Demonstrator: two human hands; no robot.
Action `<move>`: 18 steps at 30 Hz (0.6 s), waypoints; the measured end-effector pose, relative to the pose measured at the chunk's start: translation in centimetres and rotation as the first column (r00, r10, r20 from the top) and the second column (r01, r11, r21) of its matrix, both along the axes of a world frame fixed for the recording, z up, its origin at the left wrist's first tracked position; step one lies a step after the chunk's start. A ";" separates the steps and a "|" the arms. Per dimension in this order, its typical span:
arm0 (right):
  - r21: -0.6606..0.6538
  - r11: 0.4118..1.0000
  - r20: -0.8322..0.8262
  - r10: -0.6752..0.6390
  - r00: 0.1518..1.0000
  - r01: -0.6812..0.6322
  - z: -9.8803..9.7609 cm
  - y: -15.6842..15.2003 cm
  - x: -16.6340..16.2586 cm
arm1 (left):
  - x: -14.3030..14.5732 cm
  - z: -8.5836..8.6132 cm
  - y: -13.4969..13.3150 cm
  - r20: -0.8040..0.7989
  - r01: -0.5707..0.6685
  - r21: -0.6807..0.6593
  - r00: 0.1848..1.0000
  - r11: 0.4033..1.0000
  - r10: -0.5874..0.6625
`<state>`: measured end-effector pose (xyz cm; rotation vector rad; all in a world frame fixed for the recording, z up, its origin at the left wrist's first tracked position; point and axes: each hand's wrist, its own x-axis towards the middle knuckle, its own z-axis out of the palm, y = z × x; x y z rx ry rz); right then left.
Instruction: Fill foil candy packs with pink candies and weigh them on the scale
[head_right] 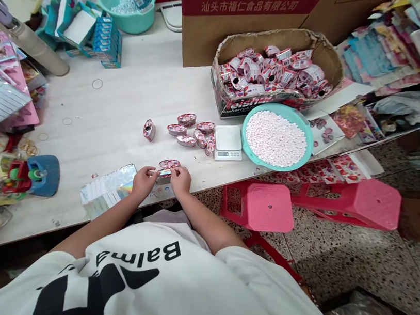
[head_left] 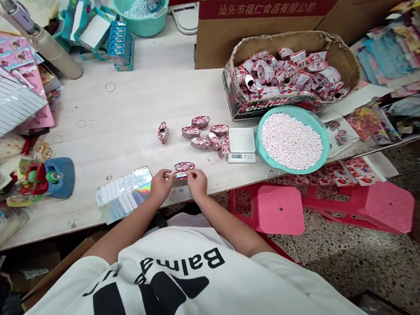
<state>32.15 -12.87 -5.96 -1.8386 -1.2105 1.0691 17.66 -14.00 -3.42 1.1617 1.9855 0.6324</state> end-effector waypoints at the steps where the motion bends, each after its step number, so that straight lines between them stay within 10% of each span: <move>1: 0.001 1.000 0.012 0.004 1.000 -0.004 0.1 0.0 0.0 | 0.0 -0.1 0.0 -0.008 -0.001 0.010 1.000 1.000 0.001; 18: 0.071 0.995 0.075 0.059 0.995 -0.065 -0.2 0.0 0.5 | 0.4 0.1 -0.2 -0.094 0.035 0.010 0.995 0.999 -0.034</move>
